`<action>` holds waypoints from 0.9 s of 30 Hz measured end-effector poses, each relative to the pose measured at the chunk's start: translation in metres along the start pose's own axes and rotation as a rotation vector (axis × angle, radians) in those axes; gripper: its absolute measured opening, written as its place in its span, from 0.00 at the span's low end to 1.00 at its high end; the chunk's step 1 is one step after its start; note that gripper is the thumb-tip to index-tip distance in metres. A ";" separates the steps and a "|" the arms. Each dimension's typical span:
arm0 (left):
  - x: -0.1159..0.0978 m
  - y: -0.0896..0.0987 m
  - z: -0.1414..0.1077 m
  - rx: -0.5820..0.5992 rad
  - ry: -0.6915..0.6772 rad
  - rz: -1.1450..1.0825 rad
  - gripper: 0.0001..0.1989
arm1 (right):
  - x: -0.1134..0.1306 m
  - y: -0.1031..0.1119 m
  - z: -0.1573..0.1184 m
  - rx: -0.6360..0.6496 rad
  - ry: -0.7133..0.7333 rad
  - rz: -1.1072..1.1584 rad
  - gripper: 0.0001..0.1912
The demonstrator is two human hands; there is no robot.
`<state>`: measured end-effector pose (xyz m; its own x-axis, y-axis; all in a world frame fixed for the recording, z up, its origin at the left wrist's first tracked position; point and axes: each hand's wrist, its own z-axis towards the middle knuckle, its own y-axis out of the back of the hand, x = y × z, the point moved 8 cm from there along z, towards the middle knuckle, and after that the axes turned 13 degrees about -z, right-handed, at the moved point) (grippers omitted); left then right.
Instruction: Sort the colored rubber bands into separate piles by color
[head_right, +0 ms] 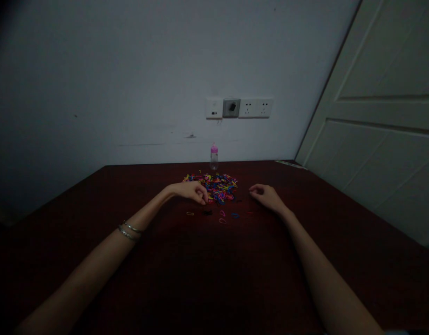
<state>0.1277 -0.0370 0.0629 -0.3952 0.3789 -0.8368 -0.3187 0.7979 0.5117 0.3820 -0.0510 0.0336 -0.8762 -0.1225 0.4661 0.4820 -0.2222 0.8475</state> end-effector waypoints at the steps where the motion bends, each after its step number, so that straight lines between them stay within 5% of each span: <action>1: 0.002 0.008 -0.002 -0.043 -0.004 -0.032 0.12 | 0.007 -0.002 0.000 0.020 0.025 0.010 0.15; 8: 0.052 0.075 -0.028 -0.558 0.043 -0.171 0.12 | 0.052 -0.019 -0.006 0.202 0.187 -0.009 0.13; 14: 0.106 0.106 -0.055 -0.890 0.125 -0.277 0.13 | 0.056 -0.023 -0.008 0.214 0.231 -0.031 0.12; 20: 0.131 0.112 -0.057 -0.963 0.123 -0.369 0.17 | 0.052 -0.026 -0.007 0.209 0.255 -0.096 0.11; 27: 0.124 0.110 -0.060 -0.989 0.064 -0.291 0.18 | 0.070 -0.019 -0.004 0.204 0.281 -0.093 0.08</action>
<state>-0.0080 0.0701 0.0268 -0.2251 0.1845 -0.9567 -0.9639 0.1016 0.2463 0.3117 -0.0593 0.0487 -0.8684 -0.3786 0.3202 0.3649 -0.0506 0.9297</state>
